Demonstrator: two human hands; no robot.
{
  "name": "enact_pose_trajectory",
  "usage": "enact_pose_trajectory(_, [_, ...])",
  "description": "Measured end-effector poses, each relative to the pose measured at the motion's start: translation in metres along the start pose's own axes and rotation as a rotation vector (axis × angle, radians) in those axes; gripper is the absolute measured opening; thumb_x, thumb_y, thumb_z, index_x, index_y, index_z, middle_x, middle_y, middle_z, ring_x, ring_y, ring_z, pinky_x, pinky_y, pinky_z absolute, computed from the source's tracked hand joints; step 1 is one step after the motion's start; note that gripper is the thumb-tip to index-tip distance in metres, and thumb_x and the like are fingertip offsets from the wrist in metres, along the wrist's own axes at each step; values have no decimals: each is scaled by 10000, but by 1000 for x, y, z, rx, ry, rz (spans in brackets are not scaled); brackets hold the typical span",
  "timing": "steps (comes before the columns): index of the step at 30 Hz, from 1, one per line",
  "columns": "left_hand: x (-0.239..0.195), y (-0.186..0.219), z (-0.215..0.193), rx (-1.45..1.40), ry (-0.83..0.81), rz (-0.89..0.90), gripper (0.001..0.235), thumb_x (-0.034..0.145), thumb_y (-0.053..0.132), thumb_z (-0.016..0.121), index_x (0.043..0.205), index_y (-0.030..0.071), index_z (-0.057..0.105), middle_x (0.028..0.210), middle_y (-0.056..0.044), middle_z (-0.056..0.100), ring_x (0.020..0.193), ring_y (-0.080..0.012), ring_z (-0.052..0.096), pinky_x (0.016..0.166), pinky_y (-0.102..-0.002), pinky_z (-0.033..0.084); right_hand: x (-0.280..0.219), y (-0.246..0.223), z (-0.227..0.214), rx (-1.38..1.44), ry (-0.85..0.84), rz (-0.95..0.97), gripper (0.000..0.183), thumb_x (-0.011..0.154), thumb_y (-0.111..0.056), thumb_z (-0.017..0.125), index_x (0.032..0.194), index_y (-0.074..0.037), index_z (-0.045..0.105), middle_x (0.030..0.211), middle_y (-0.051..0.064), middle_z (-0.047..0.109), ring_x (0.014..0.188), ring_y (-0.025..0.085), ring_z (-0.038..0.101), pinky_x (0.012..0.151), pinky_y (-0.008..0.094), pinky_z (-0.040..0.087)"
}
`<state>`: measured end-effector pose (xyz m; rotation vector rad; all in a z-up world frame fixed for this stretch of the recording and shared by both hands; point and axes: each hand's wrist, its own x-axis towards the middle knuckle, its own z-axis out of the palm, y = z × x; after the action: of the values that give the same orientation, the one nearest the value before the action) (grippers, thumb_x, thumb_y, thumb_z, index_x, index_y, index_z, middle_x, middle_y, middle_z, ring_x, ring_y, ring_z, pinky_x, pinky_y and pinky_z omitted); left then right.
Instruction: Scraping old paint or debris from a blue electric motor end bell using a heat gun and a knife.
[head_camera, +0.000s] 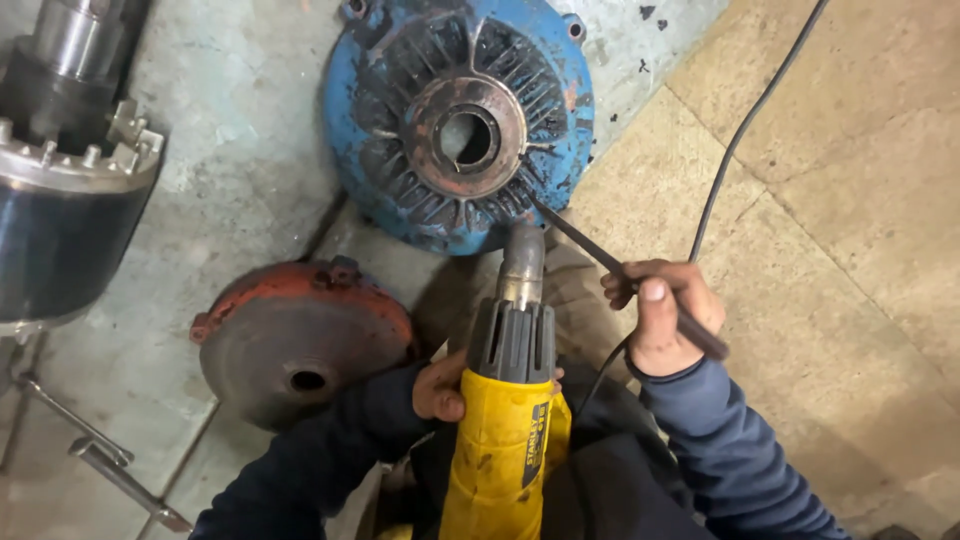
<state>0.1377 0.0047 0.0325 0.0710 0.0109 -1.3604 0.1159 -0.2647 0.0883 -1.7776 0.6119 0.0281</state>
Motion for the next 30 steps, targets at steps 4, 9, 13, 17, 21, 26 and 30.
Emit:
enact_pose_trajectory(4, [-4,-2,2,-51,28,6,1061,915,610,736,1635,-2,255,1660,-202,395,1547,-335,428,1305,-514,340,1,9,4,-169,-57,-218,380,1119,-328,538,1046,44,564,857,215,713,715,224,710,668,331,585])
enact_pose_trajectory(9, [-3,-4,-1,-42,19,9,1068,911,599,746,1647,2,254,1654,-195,413,1547,-334,433,1293,-502,337,-14,33,14,347,151,177,379,1107,-342,551,1095,37,551,805,180,662,693,237,644,675,356,550])
enact_pose_trajectory(13, [-1,-2,1,-40,29,-10,1073,904,588,751,1645,5,239,1660,-180,402,1542,-323,428,1305,-506,336,1,21,12,399,186,260,369,1104,-322,540,1083,46,557,821,172,658,678,240,638,655,365,548])
enact_pose_trajectory(17, [-1,2,1,-53,2,-17,1049,903,574,753,1623,2,249,1648,-162,403,1541,-309,427,1308,-504,337,6,14,2,-96,-58,-176,402,1146,-354,510,1068,40,537,894,215,691,759,264,705,708,360,596])
enact_pose_trajectory(21, [-5,2,1,-39,-5,-44,1036,922,578,746,1629,-33,298,1624,-187,455,1516,-315,440,1303,-485,314,1,22,13,55,-20,-45,393,1133,-359,530,1088,32,540,839,196,670,713,242,663,690,360,563])
enact_pose_trajectory(26, [-2,0,-6,-14,-52,-47,1039,932,597,735,1638,-42,320,1629,-187,471,1500,-304,445,1291,-465,309,6,45,15,495,151,302,347,1095,-332,558,1088,14,534,777,154,603,652,243,600,616,355,503])
enact_pose_trajectory(30, [2,7,1,-64,37,-27,1070,892,580,767,1621,-9,250,1621,-165,435,1529,-306,435,1303,-490,329,17,47,10,599,168,434,353,1086,-330,550,1095,23,562,753,169,611,607,242,580,572,347,476])
